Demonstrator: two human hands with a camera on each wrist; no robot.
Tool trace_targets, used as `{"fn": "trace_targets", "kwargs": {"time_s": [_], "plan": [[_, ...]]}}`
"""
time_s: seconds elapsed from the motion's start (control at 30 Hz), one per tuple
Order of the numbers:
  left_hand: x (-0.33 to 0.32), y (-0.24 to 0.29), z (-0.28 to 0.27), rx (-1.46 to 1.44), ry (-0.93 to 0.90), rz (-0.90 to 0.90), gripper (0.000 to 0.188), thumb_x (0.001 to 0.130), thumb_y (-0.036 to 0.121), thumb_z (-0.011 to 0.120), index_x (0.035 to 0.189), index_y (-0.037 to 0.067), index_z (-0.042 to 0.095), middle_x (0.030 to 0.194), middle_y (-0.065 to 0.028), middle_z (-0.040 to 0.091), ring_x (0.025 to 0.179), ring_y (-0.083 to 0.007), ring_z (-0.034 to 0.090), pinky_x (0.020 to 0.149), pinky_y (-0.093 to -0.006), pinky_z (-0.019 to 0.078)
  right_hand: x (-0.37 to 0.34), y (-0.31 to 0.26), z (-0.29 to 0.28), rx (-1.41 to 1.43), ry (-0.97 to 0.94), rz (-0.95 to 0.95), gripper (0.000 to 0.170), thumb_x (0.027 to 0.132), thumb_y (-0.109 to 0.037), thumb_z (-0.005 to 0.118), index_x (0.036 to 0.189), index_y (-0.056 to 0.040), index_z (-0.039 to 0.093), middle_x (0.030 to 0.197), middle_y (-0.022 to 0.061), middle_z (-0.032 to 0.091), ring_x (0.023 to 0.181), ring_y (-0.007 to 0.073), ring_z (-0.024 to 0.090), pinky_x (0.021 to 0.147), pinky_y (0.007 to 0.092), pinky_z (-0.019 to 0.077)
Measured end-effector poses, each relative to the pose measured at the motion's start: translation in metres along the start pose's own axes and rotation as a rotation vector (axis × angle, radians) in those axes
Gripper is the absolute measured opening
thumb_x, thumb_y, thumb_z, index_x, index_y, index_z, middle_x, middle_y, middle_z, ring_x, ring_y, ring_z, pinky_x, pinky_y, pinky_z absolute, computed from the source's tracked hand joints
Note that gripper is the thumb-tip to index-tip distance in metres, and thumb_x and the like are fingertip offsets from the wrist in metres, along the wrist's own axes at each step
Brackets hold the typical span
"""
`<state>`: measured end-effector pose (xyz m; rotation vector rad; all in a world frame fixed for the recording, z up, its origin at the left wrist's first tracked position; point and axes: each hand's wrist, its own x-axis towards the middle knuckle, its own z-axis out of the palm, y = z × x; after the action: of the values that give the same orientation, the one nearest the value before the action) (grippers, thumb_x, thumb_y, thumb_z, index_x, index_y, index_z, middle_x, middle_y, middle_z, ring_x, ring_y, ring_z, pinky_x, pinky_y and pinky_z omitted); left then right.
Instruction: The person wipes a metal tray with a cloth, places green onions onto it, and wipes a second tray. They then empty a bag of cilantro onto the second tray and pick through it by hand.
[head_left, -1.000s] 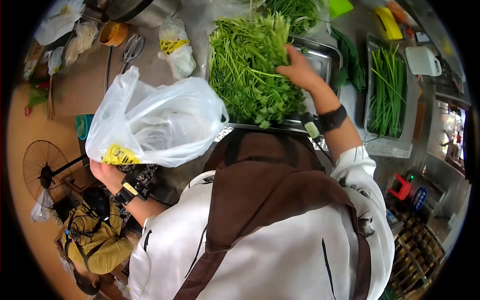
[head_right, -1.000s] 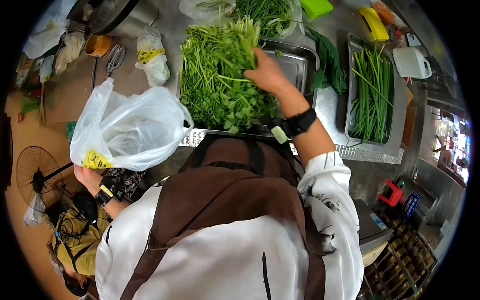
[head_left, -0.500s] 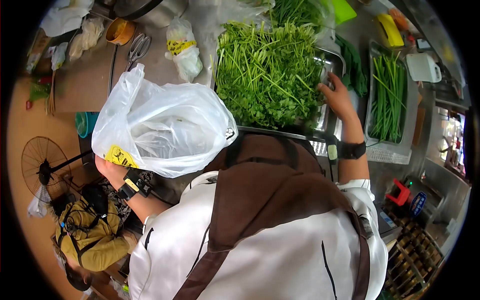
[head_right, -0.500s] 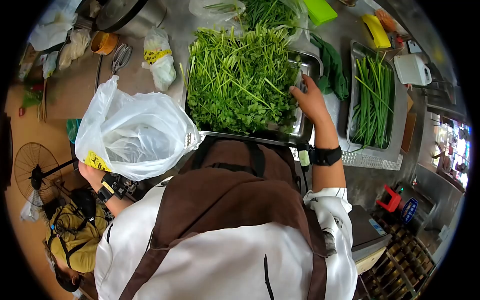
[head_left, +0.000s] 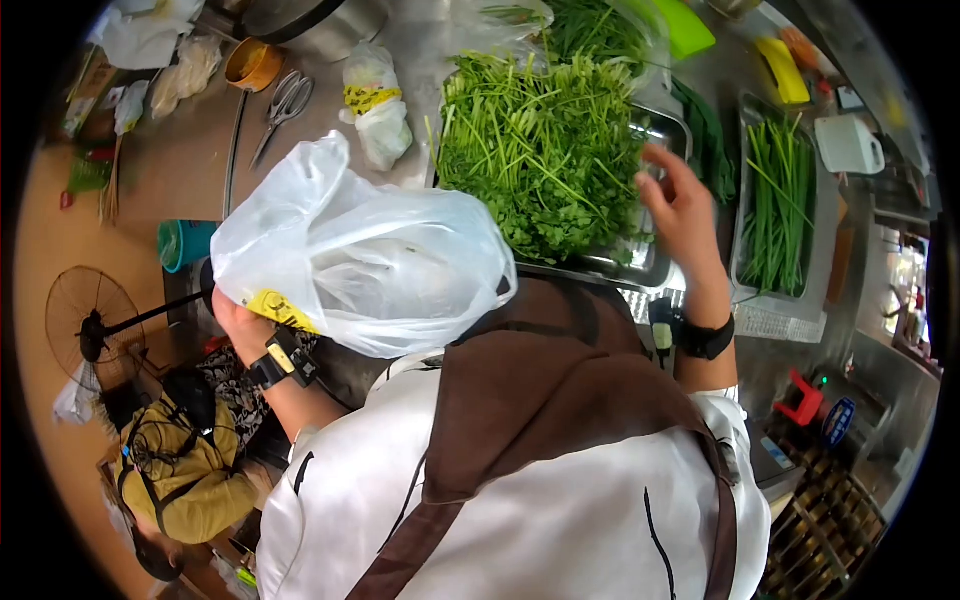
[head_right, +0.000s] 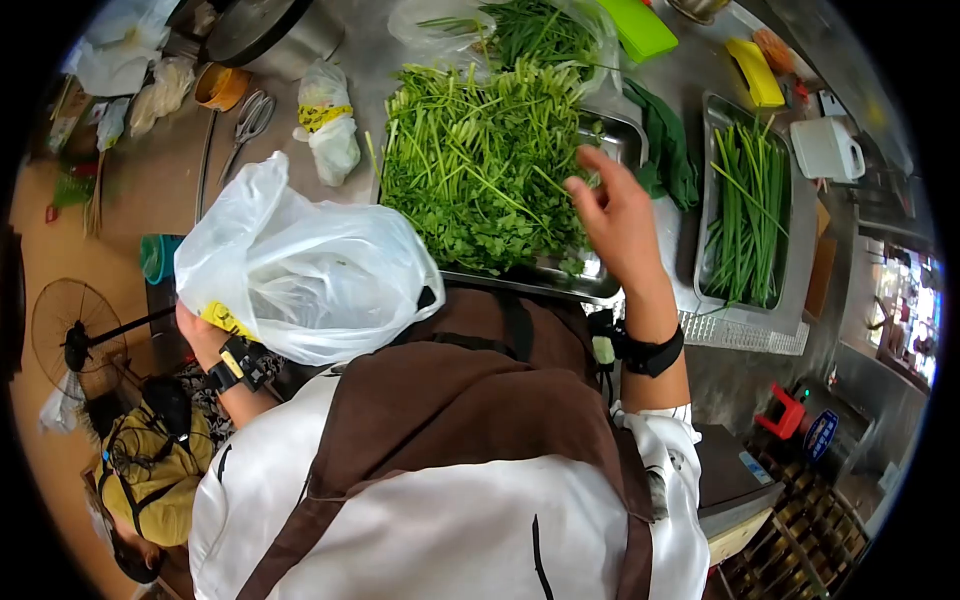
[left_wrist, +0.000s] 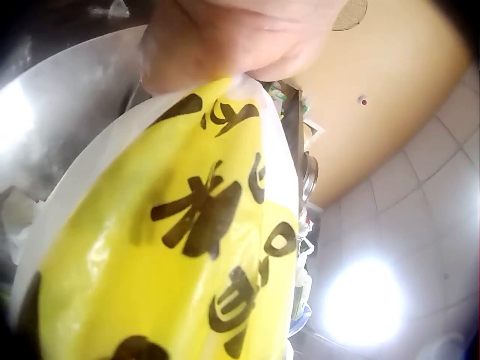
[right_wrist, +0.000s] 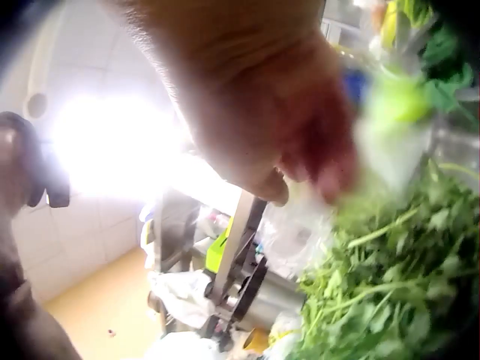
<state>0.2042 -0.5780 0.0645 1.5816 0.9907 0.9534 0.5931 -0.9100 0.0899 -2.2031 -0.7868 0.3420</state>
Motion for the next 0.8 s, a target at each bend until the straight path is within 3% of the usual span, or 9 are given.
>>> {"fn": "trace_targets", "kwargs": {"time_s": [0.17,0.2,0.3,0.4,0.47,0.53,0.57,0.7,0.8], "plan": [[0.004,-0.02,0.007,-0.426,-0.094,-0.194,0.045,0.082,0.025,0.058,0.113,-0.007,0.054,0.107,-0.0159,0.061,0.093,-0.0242,0.062,0.081,-0.0347,0.0516,-0.009,-0.046,0.04,0.509,-0.63,-0.098,0.076,0.075,-0.019,0.072,0.139,-0.0102,0.032,0.131,0.013,0.045,0.092,0.0169,0.052,0.075,0.028,0.0457],[0.019,-0.024,0.01,-0.715,0.025,-0.528,0.04,0.088,0.022,0.049,0.114,-0.008,0.053,0.108,-0.0193,0.061,0.093,-0.0295,0.063,0.082,-0.0397,0.0524,-0.009,-0.056,0.047,0.499,-0.741,-0.129,0.089,0.072,-0.021,0.075,0.143,-0.0113,0.023,0.14,0.016,0.035,0.108,0.0223,0.051,0.083,0.0313,0.0457],[0.005,-0.009,0.049,-0.88,-0.168,-0.561,0.036,0.091,0.015,0.04,0.114,-0.01,0.051,0.11,-0.0234,0.059,0.097,-0.0335,0.061,0.084,-0.0445,0.0512,-0.004,-0.077,0.073,0.349,-0.771,-0.451,0.111,0.062,-0.023,0.079,0.144,-0.0048,0.007,0.147,0.0252,0.012,0.138,0.0355,0.012,0.108,0.0389,0.0252],[-0.023,0.04,0.116,-0.936,-0.334,-0.658,0.039,0.093,0.022,0.042,0.116,-0.009,0.049,0.108,-0.0192,0.06,0.092,-0.0287,0.063,0.082,-0.0397,0.0526,0.005,-0.095,0.091,0.359,-0.659,-0.525,0.112,0.06,-0.023,0.078,0.144,-0.0019,0.006,0.146,0.027,0.01,0.138,0.0364,0.011,0.11,0.0368,0.0214],[-0.043,0.033,0.139,-0.744,-0.472,-0.709,0.039,0.093,0.026,0.044,0.12,-0.002,0.05,0.112,-0.0131,0.06,0.096,-0.0223,0.062,0.084,-0.0347,0.0505,0.01,-0.101,0.101,0.31,-0.548,-0.628,0.112,0.061,-0.02,0.078,0.145,-0.0071,0.005,0.141,0.0276,0.023,0.132,0.0397,0.027,0.105,0.0381,0.0311],[-0.069,0.045,0.166,-0.384,-0.624,-0.478,0.034,0.09,0.024,0.051,0.115,0.002,0.055,0.104,-0.0042,0.061,0.089,-0.0112,0.059,0.078,-0.0224,0.0465,0.01,-0.109,0.105,0.316,-0.706,-0.565,0.105,0.062,-0.019,0.076,0.145,-0.0127,0.012,0.129,0.0244,0.041,0.113,0.0401,0.048,0.092,0.04,0.0426],[-0.077,0.042,0.167,-0.46,-0.638,-0.523,0.031,0.087,0.02,0.056,0.111,0.0,0.057,0.101,-0.003,0.061,0.086,-0.0082,0.057,0.076,-0.0223,0.0453,0.007,-0.102,0.112,0.248,-0.593,-0.677,0.079,0.065,-0.016,0.073,0.134,-0.0127,0.037,0.11,0.0172,0.054,0.093,0.0368,0.057,0.079,0.0403,0.048],[-0.067,0.041,0.155,-0.534,-0.698,-0.688,0.03,0.084,0.012,0.059,0.11,-0.003,0.057,0.097,-0.0022,0.061,0.083,-0.0085,0.057,0.078,-0.0222,0.0452,0.008,-0.091,0.111,0.328,-0.462,-0.614,0.031,0.069,-0.007,0.066,0.099,-0.0046,0.059,0.091,0.0109,0.059,0.085,0.0318,0.06,0.073,0.0352,0.049],[-0.073,0.046,0.155,-0.435,-0.511,-0.447,0.051,0.079,0.014,0.065,0.124,-0.003,0.047,0.112,-0.0071,0.056,0.1,-0.0135,0.054,0.088,-0.0274,0.0429,0.016,-0.09,0.1,0.398,-0.4,-0.54,0.03,0.07,-0.001,0.063,0.1,-0.0022,0.059,0.088,0.0112,0.06,0.082,0.0292,0.062,0.073,0.033,0.0489]]}}
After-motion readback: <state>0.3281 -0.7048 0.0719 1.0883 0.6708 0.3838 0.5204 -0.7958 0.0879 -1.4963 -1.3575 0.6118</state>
